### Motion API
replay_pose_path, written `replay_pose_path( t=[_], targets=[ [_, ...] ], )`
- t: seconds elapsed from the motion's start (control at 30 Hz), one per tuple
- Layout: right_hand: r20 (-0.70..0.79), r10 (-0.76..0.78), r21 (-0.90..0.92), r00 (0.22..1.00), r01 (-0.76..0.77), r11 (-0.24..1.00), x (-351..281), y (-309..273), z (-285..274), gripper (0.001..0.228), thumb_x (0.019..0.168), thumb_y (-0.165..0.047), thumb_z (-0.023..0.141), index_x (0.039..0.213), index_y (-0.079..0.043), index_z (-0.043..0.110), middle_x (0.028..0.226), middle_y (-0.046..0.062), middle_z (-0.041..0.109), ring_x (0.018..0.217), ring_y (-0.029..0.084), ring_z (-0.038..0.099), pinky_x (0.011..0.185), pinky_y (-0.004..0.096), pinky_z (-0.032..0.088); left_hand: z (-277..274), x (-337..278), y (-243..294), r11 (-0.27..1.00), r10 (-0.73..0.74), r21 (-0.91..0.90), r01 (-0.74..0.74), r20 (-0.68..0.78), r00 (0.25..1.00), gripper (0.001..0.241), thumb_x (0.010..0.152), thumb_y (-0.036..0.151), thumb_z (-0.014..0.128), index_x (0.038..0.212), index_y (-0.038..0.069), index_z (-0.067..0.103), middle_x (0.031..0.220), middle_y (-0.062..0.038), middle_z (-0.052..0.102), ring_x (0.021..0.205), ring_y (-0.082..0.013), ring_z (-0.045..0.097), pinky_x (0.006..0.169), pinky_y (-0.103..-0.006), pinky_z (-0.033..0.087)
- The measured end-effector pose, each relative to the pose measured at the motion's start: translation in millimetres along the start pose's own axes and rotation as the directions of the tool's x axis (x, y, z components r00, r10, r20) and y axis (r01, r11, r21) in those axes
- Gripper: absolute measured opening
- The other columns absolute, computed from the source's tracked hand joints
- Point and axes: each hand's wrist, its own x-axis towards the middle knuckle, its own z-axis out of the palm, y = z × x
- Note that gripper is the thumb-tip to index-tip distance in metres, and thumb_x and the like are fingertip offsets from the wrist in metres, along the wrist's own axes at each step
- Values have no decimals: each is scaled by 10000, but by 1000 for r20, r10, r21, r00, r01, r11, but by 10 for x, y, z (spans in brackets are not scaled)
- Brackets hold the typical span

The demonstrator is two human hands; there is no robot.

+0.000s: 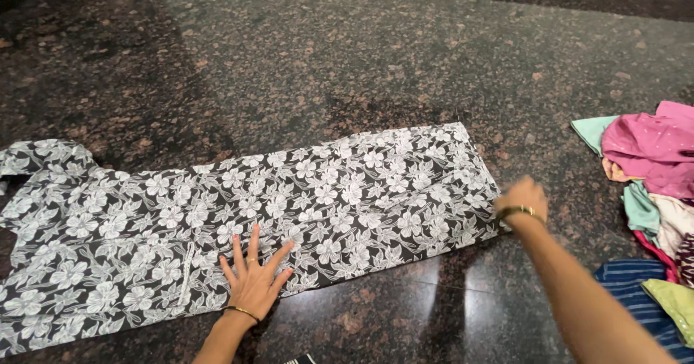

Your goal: The person folds several garments on the floor, including a black and white floral top, a maroon patterned top, and a light green top. Each garment is smoothed, folded into a compact rectangle, and placed on a stack on the bed.

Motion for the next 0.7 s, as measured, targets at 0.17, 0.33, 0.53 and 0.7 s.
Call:
replay_pose_path(
  t=[0.17, 0.33, 0.53, 0.7],
  targets=[
    [58, 370, -85, 927, -365, 927, -302, 421, 555, 878, 655, -679, 870, 1246, -67, 652, 1371, 294, 482, 1266, 455, 474, 982, 564, 432, -37, 4, 43, 997, -29, 75, 27, 37, 999, 615, 912, 635, 478, 1515, 577, 371, 1674, -86, -90, 1504, -488, -127, 1120, -748, -48],
    [132, 128, 263, 983, -159, 952, -91, 953, 936, 595, 696, -400, 864, 1086, 44, 800, 1108, 274, 795, 1031, 410, 771, 943, 492, 592, -115, -48, 96, 996, 9, 88, -15, 69, 998, 642, 926, 667, 456, 1546, 575, 315, 1708, -112, -122, 1489, -494, -148, 1097, -760, -62],
    [-642, 121, -57, 757, -204, 977, -482, 1422, 866, 376, 677, -325, 800, 917, -39, 745, 919, 271, 709, 855, 458, 682, 711, 542, 539, -156, -257, 394, 998, -29, 60, 14, 255, 966, 760, 868, 739, 467, 1563, 485, 294, 1694, -96, -45, 1495, -475, -130, 1092, -764, -75],
    [-349, -325, -22, 879, 339, 940, -847, 1109, 472, 159, 779, -132, 717, 931, -96, 746, 1013, 187, 716, 964, 375, 681, 889, 470, 535, -142, -34, 539, 991, -74, -105, 81, 66, 995, 791, 834, 729, 560, 1437, 226, 462, 1529, -129, 342, 1480, -374, 141, 1132, -763, -69]
  ],
)
